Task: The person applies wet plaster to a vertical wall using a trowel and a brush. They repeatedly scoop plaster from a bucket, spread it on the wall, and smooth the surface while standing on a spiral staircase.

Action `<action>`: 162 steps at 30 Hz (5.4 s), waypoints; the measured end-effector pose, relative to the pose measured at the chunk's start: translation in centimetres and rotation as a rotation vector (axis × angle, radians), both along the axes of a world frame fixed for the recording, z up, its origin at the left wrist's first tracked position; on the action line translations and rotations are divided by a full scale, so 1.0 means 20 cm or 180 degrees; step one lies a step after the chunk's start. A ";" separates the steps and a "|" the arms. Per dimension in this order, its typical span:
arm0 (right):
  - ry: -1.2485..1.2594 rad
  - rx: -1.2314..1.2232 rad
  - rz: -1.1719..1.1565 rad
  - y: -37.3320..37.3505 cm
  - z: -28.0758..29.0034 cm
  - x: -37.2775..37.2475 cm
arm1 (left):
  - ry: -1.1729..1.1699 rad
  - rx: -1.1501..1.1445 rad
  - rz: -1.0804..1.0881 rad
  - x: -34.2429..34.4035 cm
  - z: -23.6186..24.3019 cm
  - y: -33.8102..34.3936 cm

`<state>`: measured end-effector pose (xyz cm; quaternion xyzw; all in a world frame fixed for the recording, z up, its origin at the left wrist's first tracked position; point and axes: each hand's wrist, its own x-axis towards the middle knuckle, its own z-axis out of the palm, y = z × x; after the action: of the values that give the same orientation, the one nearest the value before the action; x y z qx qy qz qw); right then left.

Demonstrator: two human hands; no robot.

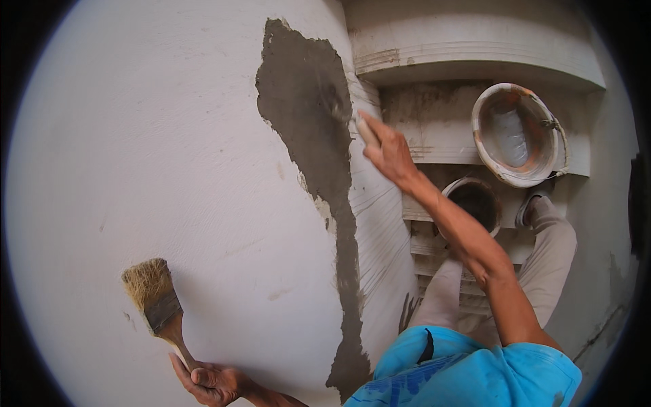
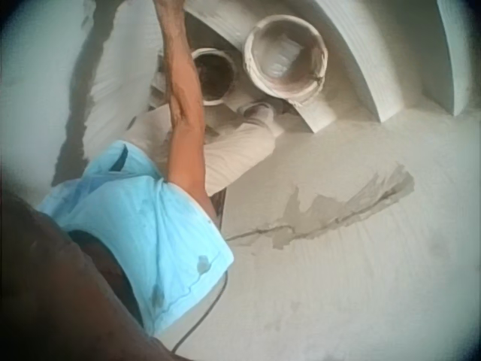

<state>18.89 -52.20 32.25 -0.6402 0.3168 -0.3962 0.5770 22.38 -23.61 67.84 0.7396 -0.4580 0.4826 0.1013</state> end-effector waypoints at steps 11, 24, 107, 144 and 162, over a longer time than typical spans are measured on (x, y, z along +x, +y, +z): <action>0.0248 -0.0088 0.0659 0.11 0.06 -0.08 | 0.0217 -0.0022 0.0714 -0.04 0.02 0.03; 0.0464 -0.0536 0.0417 -0.02 -0.04 0.07 | 0.0181 -0.0166 0.0482 -0.04 0.01 0.00; 0.0159 -0.0125 0.0057 0.09 -0.21 -0.09 | -0.0009 -0.0069 0.0463 -0.04 -0.01 -0.02; 0.0202 -0.0235 0.0955 0.30 -0.03 -0.21 | -0.0029 -0.0136 0.0546 -0.06 -0.02 -0.06; 0.0509 -0.0191 0.0730 0.33 -0.06 -0.17 | -0.0020 -0.0163 0.0325 -0.03 0.00 -0.03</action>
<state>15.49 -45.65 31.00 -0.7187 0.2746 -0.2846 0.5720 21.68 -24.14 67.83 0.7577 -0.4075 0.5011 0.0940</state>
